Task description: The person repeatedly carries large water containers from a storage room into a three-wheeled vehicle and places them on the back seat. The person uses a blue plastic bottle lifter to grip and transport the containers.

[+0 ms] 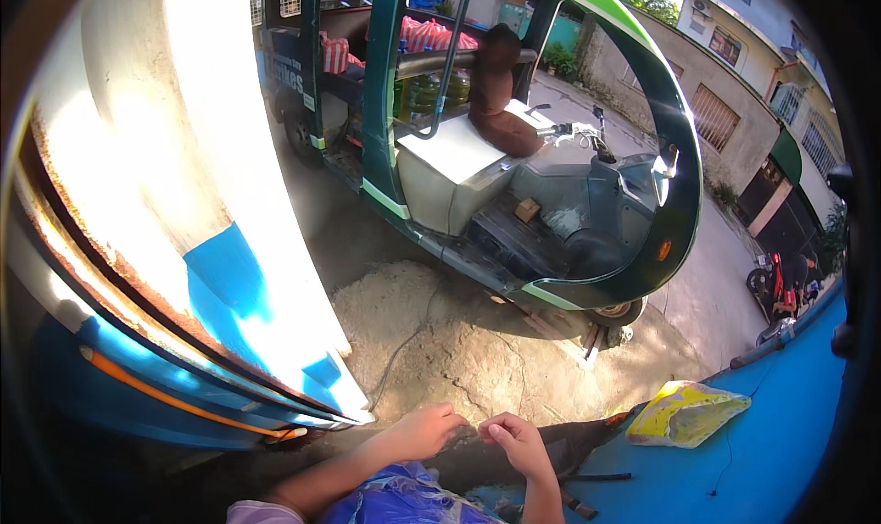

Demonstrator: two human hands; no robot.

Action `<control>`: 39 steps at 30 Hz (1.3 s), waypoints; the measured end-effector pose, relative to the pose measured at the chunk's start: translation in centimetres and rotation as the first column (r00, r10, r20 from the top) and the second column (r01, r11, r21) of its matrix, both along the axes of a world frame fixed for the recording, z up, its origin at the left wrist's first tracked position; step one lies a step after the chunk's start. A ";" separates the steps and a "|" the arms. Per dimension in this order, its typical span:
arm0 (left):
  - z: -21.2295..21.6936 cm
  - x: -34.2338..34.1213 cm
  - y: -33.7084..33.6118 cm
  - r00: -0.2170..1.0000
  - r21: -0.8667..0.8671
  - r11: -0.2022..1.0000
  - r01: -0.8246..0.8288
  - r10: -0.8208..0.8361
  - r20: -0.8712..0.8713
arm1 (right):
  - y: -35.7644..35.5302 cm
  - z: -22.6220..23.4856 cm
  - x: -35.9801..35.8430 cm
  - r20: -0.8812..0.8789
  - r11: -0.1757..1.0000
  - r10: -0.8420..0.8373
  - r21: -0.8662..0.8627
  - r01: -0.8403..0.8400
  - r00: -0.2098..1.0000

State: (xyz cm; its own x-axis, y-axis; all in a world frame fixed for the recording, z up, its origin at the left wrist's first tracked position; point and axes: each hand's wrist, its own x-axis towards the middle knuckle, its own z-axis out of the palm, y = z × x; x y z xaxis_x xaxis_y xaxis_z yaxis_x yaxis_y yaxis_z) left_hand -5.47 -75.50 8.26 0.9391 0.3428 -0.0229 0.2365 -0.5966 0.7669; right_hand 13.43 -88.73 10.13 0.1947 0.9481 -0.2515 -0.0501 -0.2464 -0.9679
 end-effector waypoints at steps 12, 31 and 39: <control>1.6 13.6 28.9 0.928 0.213 0.944 -0.252 0.298 -0.223 | 21.4 -1.3 12.7 0.160 0.994 0.106 -0.030 -0.103 0.981; -1.7 7.2 71.0 0.687 0.277 0.748 -0.603 0.664 -0.295 | 78.5 -6.5 21.4 0.433 0.938 0.342 -0.112 -0.327 0.834; -2.5 2.8 85.4 0.565 0.104 0.603 -0.791 0.785 -0.255 | 104.7 0.8 7.2 0.483 0.511 0.733 0.072 -0.856 0.478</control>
